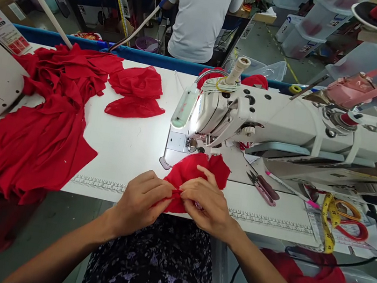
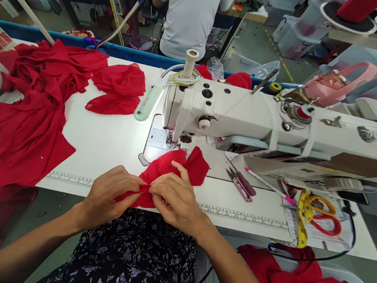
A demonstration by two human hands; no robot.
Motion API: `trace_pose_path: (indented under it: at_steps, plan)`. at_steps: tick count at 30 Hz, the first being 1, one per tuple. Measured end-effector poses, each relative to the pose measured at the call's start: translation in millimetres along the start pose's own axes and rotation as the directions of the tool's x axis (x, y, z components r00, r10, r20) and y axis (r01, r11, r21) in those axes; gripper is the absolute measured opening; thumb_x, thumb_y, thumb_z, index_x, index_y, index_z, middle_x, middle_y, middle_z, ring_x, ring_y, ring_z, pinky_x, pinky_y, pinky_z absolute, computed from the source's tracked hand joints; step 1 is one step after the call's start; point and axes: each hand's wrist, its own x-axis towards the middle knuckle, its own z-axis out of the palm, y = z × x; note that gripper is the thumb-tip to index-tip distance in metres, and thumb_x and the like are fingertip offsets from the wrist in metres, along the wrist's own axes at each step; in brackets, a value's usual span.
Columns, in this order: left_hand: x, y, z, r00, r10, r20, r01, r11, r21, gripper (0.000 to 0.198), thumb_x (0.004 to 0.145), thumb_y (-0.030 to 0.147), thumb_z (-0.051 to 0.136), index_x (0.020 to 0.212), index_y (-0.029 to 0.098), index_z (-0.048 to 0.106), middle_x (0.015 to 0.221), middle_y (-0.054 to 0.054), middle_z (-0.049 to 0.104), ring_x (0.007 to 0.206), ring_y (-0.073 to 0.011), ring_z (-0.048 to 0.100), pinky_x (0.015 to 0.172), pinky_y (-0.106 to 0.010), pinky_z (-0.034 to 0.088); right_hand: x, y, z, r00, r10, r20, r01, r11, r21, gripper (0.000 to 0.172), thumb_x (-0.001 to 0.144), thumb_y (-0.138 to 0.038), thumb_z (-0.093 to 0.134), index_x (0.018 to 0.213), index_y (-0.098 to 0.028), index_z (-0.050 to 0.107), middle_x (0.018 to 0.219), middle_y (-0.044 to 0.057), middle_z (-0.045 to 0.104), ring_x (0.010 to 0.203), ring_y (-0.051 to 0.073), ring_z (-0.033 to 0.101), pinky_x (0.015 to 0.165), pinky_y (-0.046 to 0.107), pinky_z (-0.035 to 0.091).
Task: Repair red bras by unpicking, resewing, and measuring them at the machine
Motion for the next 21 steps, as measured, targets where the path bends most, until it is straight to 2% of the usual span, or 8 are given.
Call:
trace_pose_path:
  at_steps: [6, 13, 17, 21]
  plan:
    - [-7, 5, 3.3, 0.998, 0.023, -0.053, -0.020, 0.998, 0.055, 0.025, 0.083, 0.001, 0.063, 0.095, 0.024, 0.061, 0.098, 0.000, 0.075, 0.074, -0.0146, 0.055, 0.067, -0.029, 0.048, -7, 2, 8, 0.996, -0.009, -0.085, 0.013, 0.999, 0.046, 0.026, 0.086, -0.007, 0.059, 0.099, -0.029, 0.059, 0.093, -0.002, 0.074, 0.085, 0.018, 0.069, 0.110, 0.059, 0.036]
    - [-11, 4, 8.3, 0.998, 0.050, -0.034, -0.047, 0.997, 0.066, 0.026, 0.082, -0.002, 0.063, 0.092, 0.022, 0.060, 0.101, -0.001, 0.075, 0.078, -0.0156, 0.057, 0.069, -0.031, 0.048, -10, -1, 9, 0.995, 0.022, -0.100, -0.013, 0.996, 0.088, 0.024, 0.085, -0.005, 0.058, 0.096, -0.027, 0.061, 0.093, -0.001, 0.074, 0.087, 0.017, 0.070, 0.111, 0.058, 0.036]
    - [-8, 4, 9.9, 0.998, 0.015, -0.056, -0.010, 0.996, 0.084, 0.022, 0.084, 0.002, 0.065, 0.094, 0.022, 0.062, 0.102, -0.002, 0.071, 0.078, -0.0152, 0.053, 0.069, -0.030, 0.048, -10, -1, 9, 0.993, 0.012, -0.114, -0.005, 0.998, 0.063, 0.023, 0.087, -0.005, 0.058, 0.096, -0.026, 0.061, 0.092, -0.001, 0.074, 0.085, 0.016, 0.069, 0.108, 0.056, 0.039]
    - [-10, 3, 14.8, 0.992, -0.017, -0.127, 0.034, 0.990, 0.133, 0.021, 0.083, 0.003, 0.066, 0.095, 0.021, 0.066, 0.108, -0.006, 0.063, 0.077, -0.0134, 0.049, 0.067, -0.029, 0.046, -11, -1, 11, 0.980, -0.030, -0.195, 0.021, 0.999, -0.047, 0.023, 0.083, -0.004, 0.064, 0.094, -0.024, 0.064, 0.102, 0.003, 0.071, 0.095, 0.018, 0.066, 0.104, 0.056, 0.043]
